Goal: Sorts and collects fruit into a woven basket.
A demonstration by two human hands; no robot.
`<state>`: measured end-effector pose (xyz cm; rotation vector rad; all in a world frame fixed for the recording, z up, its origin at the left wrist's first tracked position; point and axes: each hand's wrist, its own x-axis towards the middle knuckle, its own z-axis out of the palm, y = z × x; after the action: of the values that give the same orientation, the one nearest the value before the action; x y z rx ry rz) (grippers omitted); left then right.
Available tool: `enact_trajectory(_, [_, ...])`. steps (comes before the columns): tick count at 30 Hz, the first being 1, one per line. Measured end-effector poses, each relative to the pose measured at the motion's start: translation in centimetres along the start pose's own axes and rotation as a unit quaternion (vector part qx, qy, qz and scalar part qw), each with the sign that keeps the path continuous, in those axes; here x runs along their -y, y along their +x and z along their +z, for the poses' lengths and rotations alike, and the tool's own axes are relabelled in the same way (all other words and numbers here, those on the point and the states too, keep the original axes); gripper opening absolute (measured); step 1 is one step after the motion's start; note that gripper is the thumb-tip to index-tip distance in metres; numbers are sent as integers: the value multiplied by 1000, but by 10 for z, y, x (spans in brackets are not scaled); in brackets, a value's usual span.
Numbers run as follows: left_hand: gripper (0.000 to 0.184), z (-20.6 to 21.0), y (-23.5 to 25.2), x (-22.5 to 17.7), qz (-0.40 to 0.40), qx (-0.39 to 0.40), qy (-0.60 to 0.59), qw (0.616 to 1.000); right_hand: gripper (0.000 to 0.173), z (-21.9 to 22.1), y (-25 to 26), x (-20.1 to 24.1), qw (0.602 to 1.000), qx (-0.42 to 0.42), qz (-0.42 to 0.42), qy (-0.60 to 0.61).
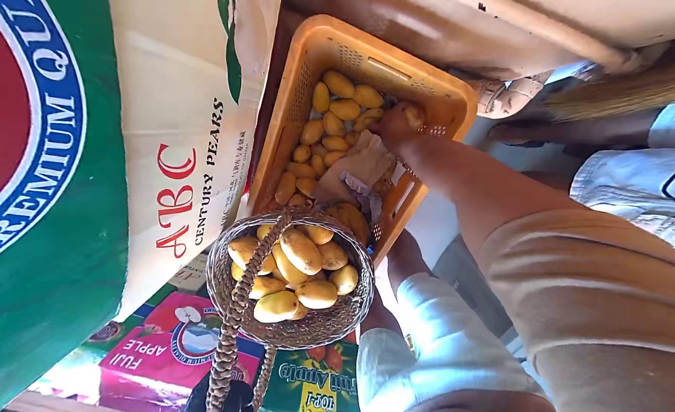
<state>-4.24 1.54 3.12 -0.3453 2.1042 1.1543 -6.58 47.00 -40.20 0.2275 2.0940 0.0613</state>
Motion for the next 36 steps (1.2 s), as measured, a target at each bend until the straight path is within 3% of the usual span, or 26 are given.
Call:
enact_trajectory(3, [28, -8, -4, 14, 24, 5, -13, 1000, 68, 6, -3, 11, 999, -11, 15, -37])
enact_trajectory(8, [27, 0, -2, 12, 35, -20, -11, 999, 78, 2, -1, 6, 991, -20, 59, 118])
enact_trajectory(12, [26, 6, -6, 3, 40, -70, 41, 996, 67, 4, -8, 15, 993, -21, 18, 112])
enact_trajectory(15, [25, 10, 2, 3, 42, -95, 36, 994, 94, -14, -10, -5, 993, 23, -36, 110])
enact_trajectory(19, [33, 20, 4, -6, 28, -106, 13, 994, 90, -19, -5, -28, 991, 32, -110, 76])
enact_trajectory(22, [32, 14, 4, -2, 49, -84, 36, 995, 55, -17, -5, -24, 988, 65, -134, 45])
enact_trajectory(23, [28, 18, 7, -11, 13, -89, 54, 994, 52, -18, -2, -30, 986, 73, -143, 54])
enact_trajectory(24, [25, 34, 14, -36, -92, -123, 86, 984, 55, -20, -2, -35, 982, 82, -153, 67])
enact_trajectory(25, [24, 61, 28, -68, -234, -195, 101, 947, 60, -23, -4, -38, 980, 90, -160, 80])
enact_trajectory(26, [26, 56, 24, -64, -216, -175, 85, 957, 61, -26, -5, -39, 978, 91, -168, 86])
enact_trajectory(27, [25, 32, 15, -37, -108, -127, 80, 983, 59, -28, -7, -40, 976, 92, -179, 84])
enact_trajectory(29, [28, 6, 9, 2, 18, -92, 49, 994, 35, -31, -4, -41, 974, 94, -198, 48])
enact_trajectory(30, [31, 2, 5, 7, 29, -95, 49, 994, 29, -31, -1, -38, 973, 107, -205, 20])
enact_trajectory(32, [31, -2, 6, 7, 27, -98, 58, 993, 36, -20, 1, -35, 972, 117, -203, -23])
enact_trajectory(34, [28, 0, 9, 5, 25, -89, 58, 994, 43, -23, 4, -39, 980, 103, -167, -45])
enact_trajectory(36, [28, 2, 10, 2, 29, -79, 41, 996, 37, -19, -1, -31, 985, 116, -123, -36])
